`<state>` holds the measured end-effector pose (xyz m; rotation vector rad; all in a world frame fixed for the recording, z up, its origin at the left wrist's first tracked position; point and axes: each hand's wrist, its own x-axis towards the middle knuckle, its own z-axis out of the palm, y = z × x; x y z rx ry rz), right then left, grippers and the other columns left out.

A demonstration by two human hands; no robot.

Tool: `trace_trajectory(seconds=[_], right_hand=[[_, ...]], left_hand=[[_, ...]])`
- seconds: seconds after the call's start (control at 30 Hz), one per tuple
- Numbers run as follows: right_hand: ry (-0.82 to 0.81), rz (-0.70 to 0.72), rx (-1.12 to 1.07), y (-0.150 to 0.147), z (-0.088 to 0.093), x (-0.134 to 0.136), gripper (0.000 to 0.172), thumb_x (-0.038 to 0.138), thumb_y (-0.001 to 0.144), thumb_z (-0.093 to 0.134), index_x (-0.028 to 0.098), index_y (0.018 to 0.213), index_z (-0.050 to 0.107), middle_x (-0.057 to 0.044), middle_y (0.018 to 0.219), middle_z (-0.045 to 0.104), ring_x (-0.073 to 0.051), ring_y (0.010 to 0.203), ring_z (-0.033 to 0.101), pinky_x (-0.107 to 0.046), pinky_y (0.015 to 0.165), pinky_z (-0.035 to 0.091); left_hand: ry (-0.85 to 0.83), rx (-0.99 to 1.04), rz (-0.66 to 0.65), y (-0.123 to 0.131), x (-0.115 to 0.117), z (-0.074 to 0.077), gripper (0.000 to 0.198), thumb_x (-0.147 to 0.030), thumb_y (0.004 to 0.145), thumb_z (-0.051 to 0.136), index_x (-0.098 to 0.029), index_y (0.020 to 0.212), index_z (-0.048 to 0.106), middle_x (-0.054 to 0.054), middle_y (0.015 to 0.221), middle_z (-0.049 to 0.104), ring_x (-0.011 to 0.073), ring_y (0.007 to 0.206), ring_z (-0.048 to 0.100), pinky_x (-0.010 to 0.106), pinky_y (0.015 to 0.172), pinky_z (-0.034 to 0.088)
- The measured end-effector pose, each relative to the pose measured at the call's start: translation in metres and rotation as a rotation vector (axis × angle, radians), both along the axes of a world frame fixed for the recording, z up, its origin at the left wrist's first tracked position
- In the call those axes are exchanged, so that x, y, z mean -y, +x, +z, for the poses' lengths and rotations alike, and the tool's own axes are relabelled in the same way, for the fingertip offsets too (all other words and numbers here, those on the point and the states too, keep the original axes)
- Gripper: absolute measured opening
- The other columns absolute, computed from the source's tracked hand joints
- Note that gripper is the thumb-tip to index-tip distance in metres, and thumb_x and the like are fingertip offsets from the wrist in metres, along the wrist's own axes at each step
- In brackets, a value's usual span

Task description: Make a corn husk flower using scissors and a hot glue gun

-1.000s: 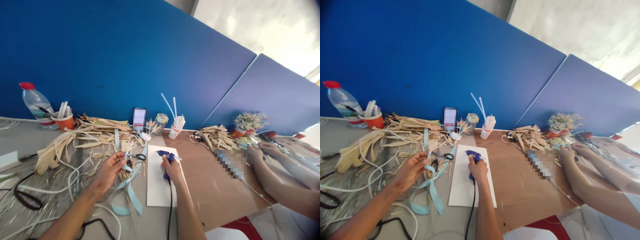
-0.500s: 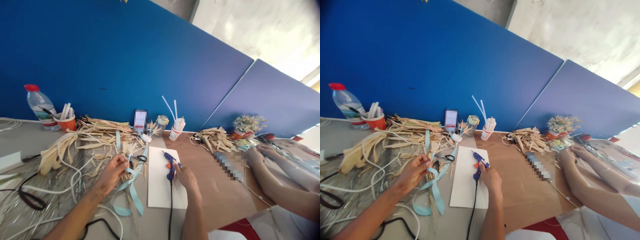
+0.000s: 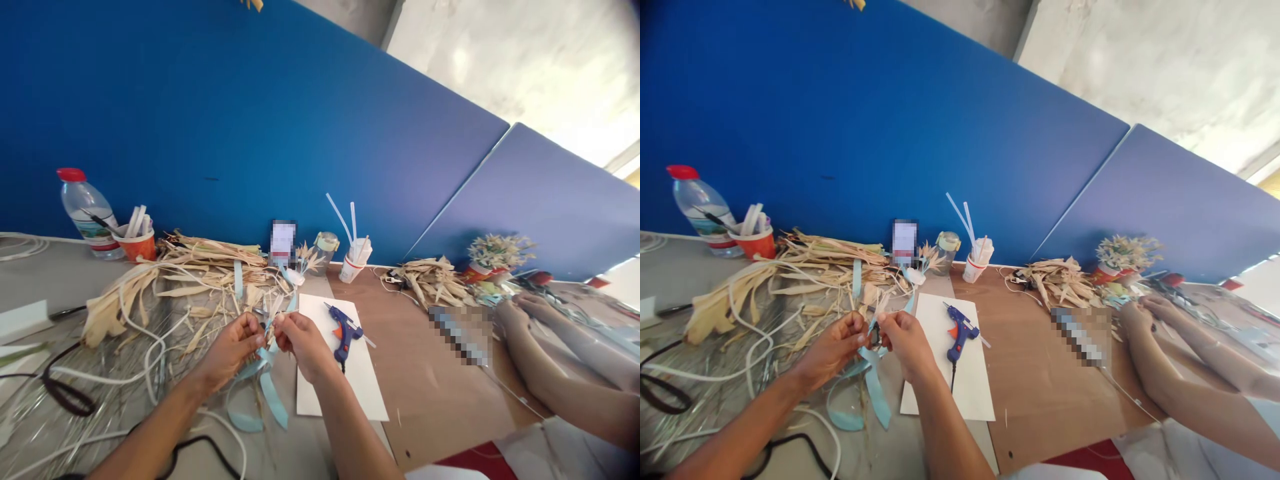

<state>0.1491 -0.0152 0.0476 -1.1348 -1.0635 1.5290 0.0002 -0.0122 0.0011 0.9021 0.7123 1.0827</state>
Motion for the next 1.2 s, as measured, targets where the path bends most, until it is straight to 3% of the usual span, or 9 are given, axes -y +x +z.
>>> trace_trajectory(seconds=[0.27, 0.5, 0.63, 0.8, 1.0, 1.2], right_hand=[[0.061, 0.010, -0.053, -0.009, -0.005, -0.010, 0.033, 0.038, 0.063, 0.070, 0.017, 0.048, 0.048, 0.007, 0.046, 0.041, -0.006, 0.045, 0.033, -0.023, 0.048, 0.023], [0.030, 0.003, -0.158, -0.011, -0.013, -0.010, 0.032, 0.035, 0.058, 0.074, 0.017, 0.048, 0.050, 0.006, 0.042, 0.045, -0.007, 0.042, 0.036, -0.023, 0.045, 0.025], [-0.011, 0.083, -0.310, -0.007, -0.020, -0.012, 0.025, 0.032, 0.059, 0.076, 0.015, 0.054, 0.057, 0.004, 0.047, 0.052, -0.008, 0.044, 0.042, -0.023, 0.047, 0.031], [-0.033, 0.235, -0.490, -0.002, -0.020, -0.014, 0.026, 0.034, 0.057, 0.080, 0.015, 0.067, 0.067, 0.000, 0.060, 0.058, -0.011, 0.053, 0.050, -0.025, 0.051, 0.037], [0.063, 0.374, -0.544, 0.000, -0.024, -0.017, 0.023, 0.036, 0.060, 0.080, 0.020, 0.076, 0.074, -0.002, 0.076, 0.060, -0.015, 0.067, 0.055, -0.027, 0.060, 0.042], [0.193, 0.409, -0.500, 0.003, -0.031, -0.022, 0.024, 0.037, 0.061, 0.079, 0.022, 0.080, 0.076, -0.007, 0.117, 0.057, -0.020, 0.094, 0.056, -0.032, 0.078, 0.045]], left_hand=[[0.019, -0.011, -0.028, 0.000, -0.001, -0.004, 0.036, -0.031, 0.067, 0.076, -0.020, 0.073, 0.043, -0.006, 0.064, 0.053, 0.0079, 0.058, 0.049, 0.019, 0.052, 0.038], [-0.005, 0.012, -0.042, 0.001, 0.000, -0.003, 0.036, -0.030, 0.067, 0.076, -0.019, 0.072, 0.042, -0.005, 0.062, 0.054, 0.0079, 0.056, 0.050, 0.019, 0.051, 0.037], [-0.071, 0.103, -0.070, 0.000, 0.003, 0.004, 0.033, -0.025, 0.070, 0.074, -0.020, 0.074, 0.042, -0.005, 0.062, 0.054, 0.0084, 0.055, 0.051, 0.019, 0.051, 0.038], [-0.111, 0.224, -0.118, 0.000, 0.004, 0.004, 0.029, -0.020, 0.071, 0.074, -0.019, 0.077, 0.046, -0.003, 0.065, 0.057, 0.0082, 0.057, 0.053, 0.020, 0.055, 0.041], [-0.130, 0.249, -0.252, -0.001, 0.005, 0.000, 0.022, -0.022, 0.073, 0.073, -0.015, 0.083, 0.055, -0.002, 0.060, 0.056, 0.0083, 0.053, 0.050, 0.021, 0.054, 0.040], [-0.124, 0.229, -0.272, -0.004, 0.003, -0.001, 0.022, -0.022, 0.074, 0.072, -0.014, 0.091, 0.061, -0.001, 0.063, 0.057, 0.0088, 0.056, 0.052, 0.022, 0.057, 0.042]])
